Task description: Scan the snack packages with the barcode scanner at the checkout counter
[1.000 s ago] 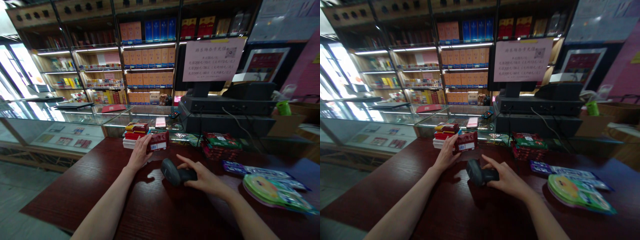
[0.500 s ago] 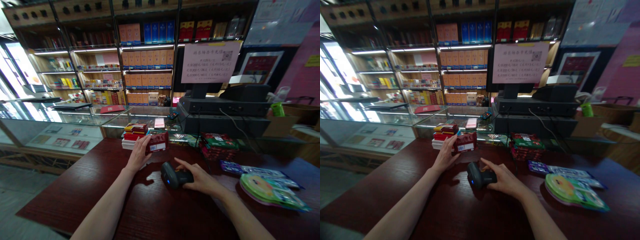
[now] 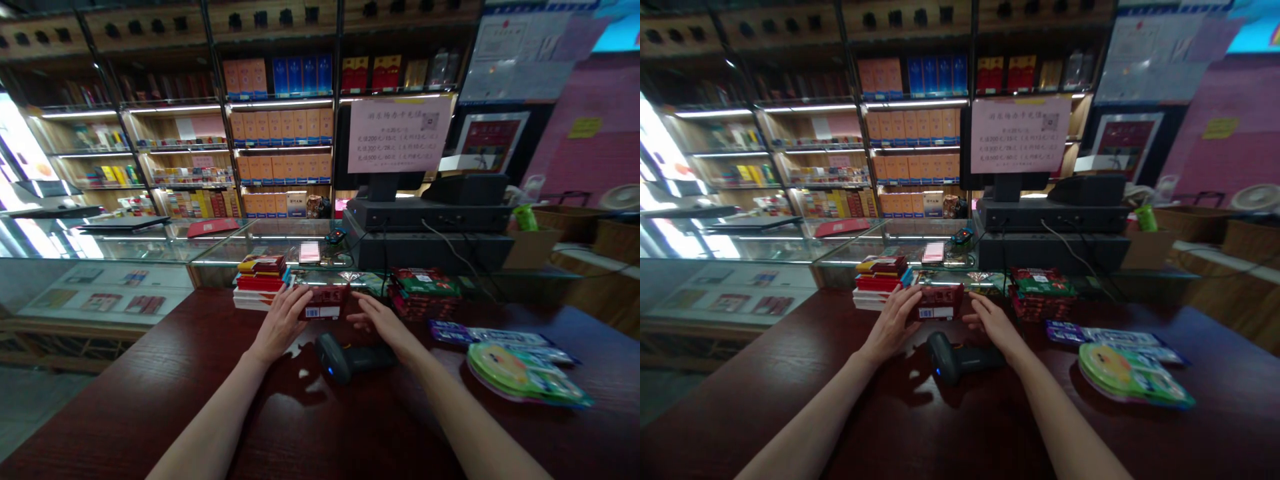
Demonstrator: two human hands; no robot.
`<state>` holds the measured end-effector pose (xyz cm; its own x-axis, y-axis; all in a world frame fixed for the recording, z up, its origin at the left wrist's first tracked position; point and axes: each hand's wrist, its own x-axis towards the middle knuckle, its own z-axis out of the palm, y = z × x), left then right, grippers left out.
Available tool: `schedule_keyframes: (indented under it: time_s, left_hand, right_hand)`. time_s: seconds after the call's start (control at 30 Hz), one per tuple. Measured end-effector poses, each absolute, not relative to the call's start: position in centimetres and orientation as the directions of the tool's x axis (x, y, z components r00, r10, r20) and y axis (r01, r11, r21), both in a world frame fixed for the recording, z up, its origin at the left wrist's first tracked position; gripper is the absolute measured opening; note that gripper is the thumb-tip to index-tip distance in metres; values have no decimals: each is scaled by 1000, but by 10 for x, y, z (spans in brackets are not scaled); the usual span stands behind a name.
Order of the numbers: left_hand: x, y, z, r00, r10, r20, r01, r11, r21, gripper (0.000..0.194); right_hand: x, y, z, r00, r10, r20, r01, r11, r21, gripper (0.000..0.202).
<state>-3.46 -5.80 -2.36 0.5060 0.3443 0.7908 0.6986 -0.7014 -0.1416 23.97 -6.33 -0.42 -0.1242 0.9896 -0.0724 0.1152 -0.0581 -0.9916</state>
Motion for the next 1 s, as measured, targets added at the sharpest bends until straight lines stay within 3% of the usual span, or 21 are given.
schedule_keyframes:
  time_s: [0.3,0.47,0.77,1.0]
  left_hand:
    - [-32,-62,-20,523,289,802,715,-660,-229,75]
    - [-31,-62,-21,534,273,800,715,-651,-256,70]
    - [-29,-59,-31,563,349,749,720,-653,-237,72]
    - [-32,-61,-22,463,337,820,748,-646,-156,77]
  right_hand:
    - [230,-68,15,-182,947,-266,-73,-283,-956,50]
    - [222,-74,27,-247,927,-282,-149,-324,-934,45]
    - [216,-63,13,-202,941,-272,-188,-310,-932,46]
    - [212,-61,10,-217,942,-257,-218,-303,-928,56]
